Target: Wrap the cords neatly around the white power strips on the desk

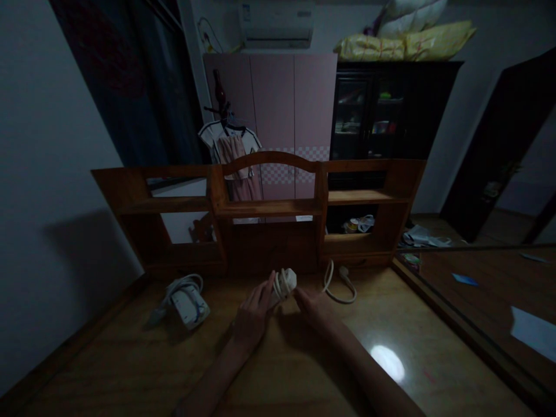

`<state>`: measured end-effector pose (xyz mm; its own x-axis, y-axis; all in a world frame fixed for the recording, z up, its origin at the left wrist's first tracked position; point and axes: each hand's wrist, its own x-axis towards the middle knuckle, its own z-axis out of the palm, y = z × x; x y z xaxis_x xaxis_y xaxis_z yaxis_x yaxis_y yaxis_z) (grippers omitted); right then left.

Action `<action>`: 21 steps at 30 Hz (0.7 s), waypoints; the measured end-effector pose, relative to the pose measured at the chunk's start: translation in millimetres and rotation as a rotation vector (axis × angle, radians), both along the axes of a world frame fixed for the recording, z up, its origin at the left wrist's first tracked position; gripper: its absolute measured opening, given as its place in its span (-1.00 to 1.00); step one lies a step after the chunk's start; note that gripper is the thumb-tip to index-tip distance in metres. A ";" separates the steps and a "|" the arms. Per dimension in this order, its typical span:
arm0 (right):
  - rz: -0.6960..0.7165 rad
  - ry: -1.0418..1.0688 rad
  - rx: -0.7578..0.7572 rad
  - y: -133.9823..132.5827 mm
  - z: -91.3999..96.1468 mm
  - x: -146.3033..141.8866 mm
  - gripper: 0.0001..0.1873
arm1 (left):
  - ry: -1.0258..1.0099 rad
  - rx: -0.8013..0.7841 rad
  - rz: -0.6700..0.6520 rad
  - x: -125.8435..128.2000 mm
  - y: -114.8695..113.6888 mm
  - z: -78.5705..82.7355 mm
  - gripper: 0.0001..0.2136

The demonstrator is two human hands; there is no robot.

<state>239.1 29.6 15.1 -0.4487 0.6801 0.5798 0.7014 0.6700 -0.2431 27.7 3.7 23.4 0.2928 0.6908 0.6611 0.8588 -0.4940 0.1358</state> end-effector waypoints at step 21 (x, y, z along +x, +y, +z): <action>0.170 -0.339 0.189 -14.2 19.7 -8.9 -0.93 | -0.016 -0.083 0.371 -5.3 8.4 -7.1 -0.48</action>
